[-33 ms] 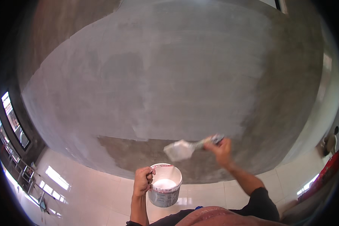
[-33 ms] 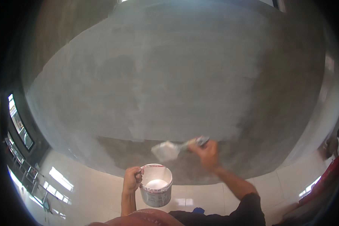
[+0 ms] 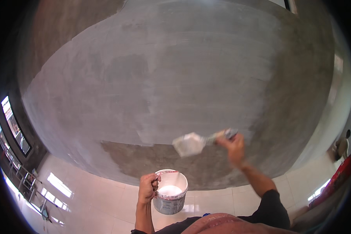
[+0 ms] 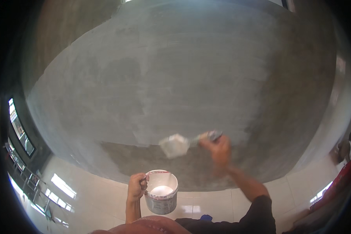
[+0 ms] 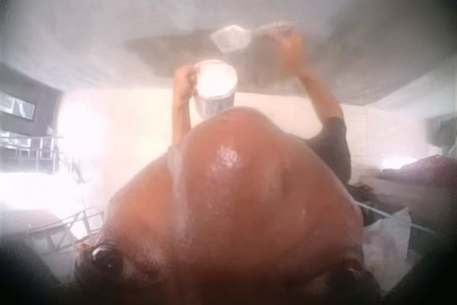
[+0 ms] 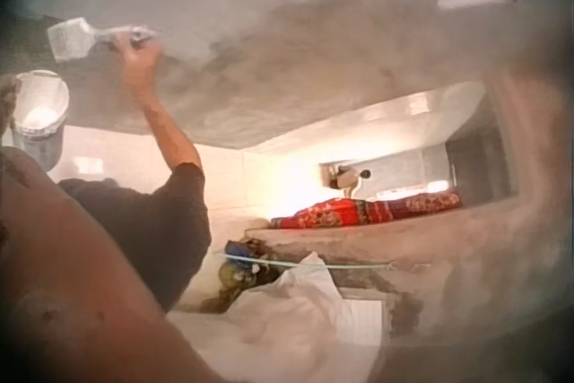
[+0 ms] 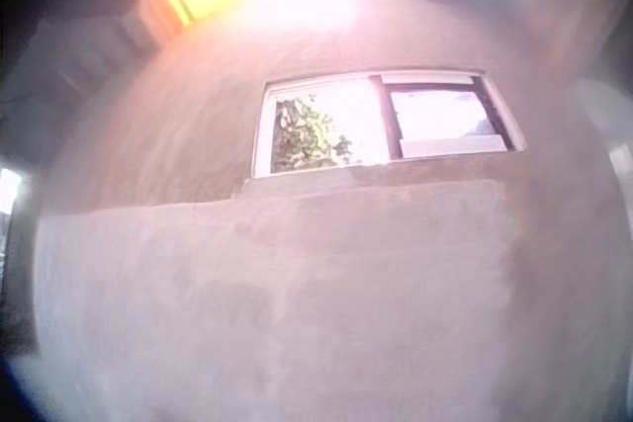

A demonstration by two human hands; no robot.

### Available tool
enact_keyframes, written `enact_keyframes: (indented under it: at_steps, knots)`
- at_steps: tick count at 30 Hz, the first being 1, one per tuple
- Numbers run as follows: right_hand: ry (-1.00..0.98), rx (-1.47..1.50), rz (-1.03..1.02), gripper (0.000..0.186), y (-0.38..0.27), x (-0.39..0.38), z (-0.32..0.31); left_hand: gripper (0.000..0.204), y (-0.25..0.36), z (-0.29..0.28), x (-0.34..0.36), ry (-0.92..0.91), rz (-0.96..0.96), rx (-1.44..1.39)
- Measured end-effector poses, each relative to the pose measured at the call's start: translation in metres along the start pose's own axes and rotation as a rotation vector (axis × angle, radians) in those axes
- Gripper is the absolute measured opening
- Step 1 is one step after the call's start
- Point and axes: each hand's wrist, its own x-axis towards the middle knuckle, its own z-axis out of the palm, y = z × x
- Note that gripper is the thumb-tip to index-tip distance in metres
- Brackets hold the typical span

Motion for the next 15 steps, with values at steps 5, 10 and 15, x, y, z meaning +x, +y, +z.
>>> enact_keyframes:
  at_steps: [5, 10, 15]
  knots:
    - [0.073, 0.098, -0.514, 0.017, -0.118, 0.167, -0.032, 0.022, 0.001, 0.016, 0.000, 0.042, -0.015, 0.070]
    - [0.154, 0.272, -0.834, 0.013, -0.241, 0.332, -0.023, 0.024, -0.001, 0.033, -0.009, 0.187, 0.042, 0.146]
    - [0.189, 0.435, -0.803, 0.009, -0.296, 0.427, 0.011, 0.024, -0.011, 0.032, -0.012, 0.323, 0.066, 0.093]
